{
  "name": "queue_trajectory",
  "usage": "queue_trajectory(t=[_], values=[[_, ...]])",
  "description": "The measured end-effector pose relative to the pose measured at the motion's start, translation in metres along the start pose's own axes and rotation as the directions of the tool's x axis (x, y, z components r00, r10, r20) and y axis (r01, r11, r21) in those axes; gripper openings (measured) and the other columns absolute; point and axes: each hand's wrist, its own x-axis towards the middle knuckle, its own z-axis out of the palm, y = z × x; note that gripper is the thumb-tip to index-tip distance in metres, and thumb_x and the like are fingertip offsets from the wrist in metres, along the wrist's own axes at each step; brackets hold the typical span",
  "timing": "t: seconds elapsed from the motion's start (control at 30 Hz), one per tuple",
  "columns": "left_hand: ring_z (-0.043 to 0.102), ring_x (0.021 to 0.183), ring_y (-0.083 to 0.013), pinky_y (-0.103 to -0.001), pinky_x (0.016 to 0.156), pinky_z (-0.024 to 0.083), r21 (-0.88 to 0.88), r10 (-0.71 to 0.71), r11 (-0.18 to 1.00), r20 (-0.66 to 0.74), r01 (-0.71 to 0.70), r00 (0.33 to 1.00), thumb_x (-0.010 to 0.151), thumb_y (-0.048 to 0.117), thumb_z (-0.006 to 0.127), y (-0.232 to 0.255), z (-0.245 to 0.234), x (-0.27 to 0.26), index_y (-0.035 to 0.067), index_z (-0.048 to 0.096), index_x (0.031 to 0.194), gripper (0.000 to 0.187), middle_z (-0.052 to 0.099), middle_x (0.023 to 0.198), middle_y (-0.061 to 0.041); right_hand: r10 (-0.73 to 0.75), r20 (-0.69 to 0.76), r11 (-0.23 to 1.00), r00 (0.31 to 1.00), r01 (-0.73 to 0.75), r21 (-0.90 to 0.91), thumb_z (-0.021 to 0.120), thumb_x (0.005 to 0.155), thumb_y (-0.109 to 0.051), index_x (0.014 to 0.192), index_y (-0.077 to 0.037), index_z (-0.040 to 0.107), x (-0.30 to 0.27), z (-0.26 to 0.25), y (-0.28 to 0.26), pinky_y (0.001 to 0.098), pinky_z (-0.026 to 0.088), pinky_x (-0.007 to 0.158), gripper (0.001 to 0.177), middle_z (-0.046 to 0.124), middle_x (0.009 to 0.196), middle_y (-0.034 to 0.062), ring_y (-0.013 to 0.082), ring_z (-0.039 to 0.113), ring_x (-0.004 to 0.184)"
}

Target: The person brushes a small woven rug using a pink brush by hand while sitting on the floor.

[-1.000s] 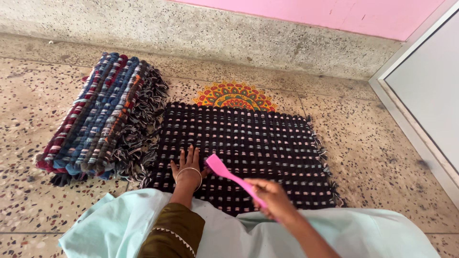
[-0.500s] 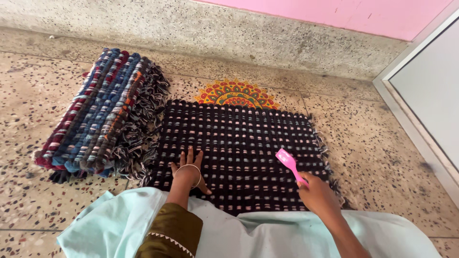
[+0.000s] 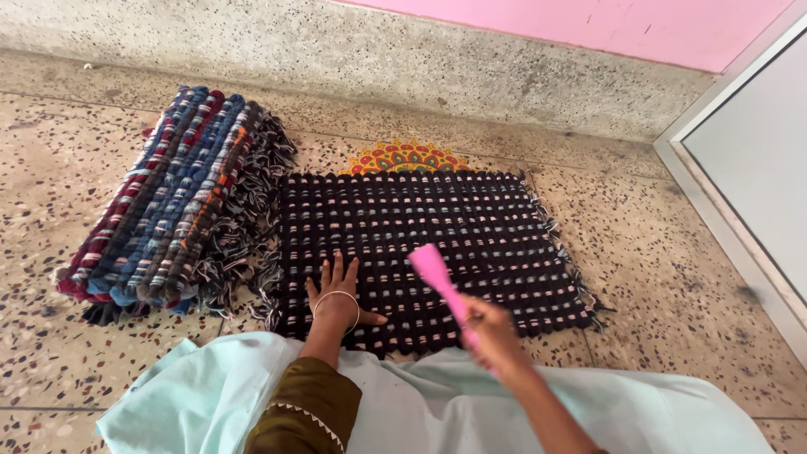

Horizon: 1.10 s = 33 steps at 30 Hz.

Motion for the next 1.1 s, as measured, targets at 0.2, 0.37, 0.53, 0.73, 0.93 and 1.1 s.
queue_trajectory(t=[0.2, 0.37, 0.53, 0.73, 0.93, 1.1], values=[[-0.008, 0.159, -0.0224, -0.056, 0.127, 0.005, -0.001, 0.024, 1.000, -0.027, -0.024, 0.999, 0.051, 0.073, 0.091, -0.002, 0.000, -0.005, 0.034, 0.000, 0.164, 0.150, -0.012, 0.172, 0.001, -0.005, 0.172, 0.997, 0.985, 0.018, -0.072, 0.049, 0.100, -0.014, 0.139, -0.022, 0.065, -0.016, -0.003, 0.000, 0.0231, 0.032, 0.032, 0.043, 0.058, 0.059, 0.0035, 0.0083, 0.041, 0.037], [-0.008, 0.159, -0.0218, -0.056, 0.127, 0.004, -0.013, -0.002, 1.000, -0.013, 0.002, 1.000, 0.052, 0.072, 0.091, 0.000, 0.000, -0.007, 0.036, -0.001, 0.164, 0.148, -0.013, 0.172, 0.003, 0.019, -0.227, 0.951, 0.974, 0.052, 0.304, 0.047, 0.102, -0.014, 0.135, -0.016, 0.063, 0.014, -0.044, 0.003, 0.0259, 0.029, 0.031, 0.037, 0.054, 0.060, 0.0043, 0.0101, 0.039, 0.037], [-0.009, 0.159, -0.0207, -0.055, 0.127, 0.002, -0.040, 0.005, 0.999, -0.041, -0.007, 0.999, 0.053, 0.070, 0.092, -0.001, 0.007, -0.003, 0.037, 0.000, 0.163, 0.147, -0.013, 0.172, 0.004, 0.012, -0.039, 1.000, 0.999, -0.012, -0.003, 0.051, 0.100, -0.016, 0.131, -0.018, 0.068, -0.016, 0.007, 0.011, 0.0264, 0.030, 0.031, 0.036, 0.058, 0.058, 0.0058, 0.0109, 0.041, 0.036], [-0.006, 0.159, -0.0197, -0.058, 0.127, 0.002, -0.026, 0.008, 1.000, -0.041, -0.009, 0.999, 0.062, 0.071, 0.086, -0.003, 0.019, -0.004, 0.037, -0.001, 0.163, 0.138, -0.011, 0.172, 0.007, -0.026, 0.105, 0.999, 0.994, 0.022, 0.039, 0.050, 0.101, -0.017, 0.132, -0.018, 0.069, -0.023, -0.008, 0.015, 0.0252, 0.034, 0.032, 0.036, 0.059, 0.059, 0.0051, 0.0106, 0.043, 0.038], [-0.005, 0.159, -0.0238, -0.060, 0.125, 0.009, 0.030, -0.052, 0.998, -0.018, 0.052, 0.998, 0.075, 0.072, 0.076, 0.008, 0.022, -0.014, 0.035, -0.003, 0.164, 0.124, -0.013, 0.172, 0.002, 0.096, -0.297, 0.956, 0.950, -0.005, 0.292, 0.048, 0.103, -0.017, 0.130, -0.015, 0.063, -0.010, -0.057, 0.017, 0.0278, 0.028, 0.031, 0.031, 0.053, 0.060, 0.0048, 0.0123, 0.040, 0.039], [-0.005, 0.159, -0.0252, -0.058, 0.125, 0.012, 0.033, -0.091, 0.995, -0.027, 0.092, 0.995, 0.080, 0.071, 0.072, 0.008, 0.035, -0.005, 0.036, -0.005, 0.164, 0.119, -0.016, 0.172, 0.000, 0.008, 0.166, 1.000, 0.986, -0.010, 0.011, 0.050, 0.100, -0.015, 0.127, -0.018, 0.066, -0.059, -0.012, 0.022, 0.0280, 0.028, 0.030, 0.032, 0.054, 0.054, 0.0051, 0.0124, 0.037, 0.035]])
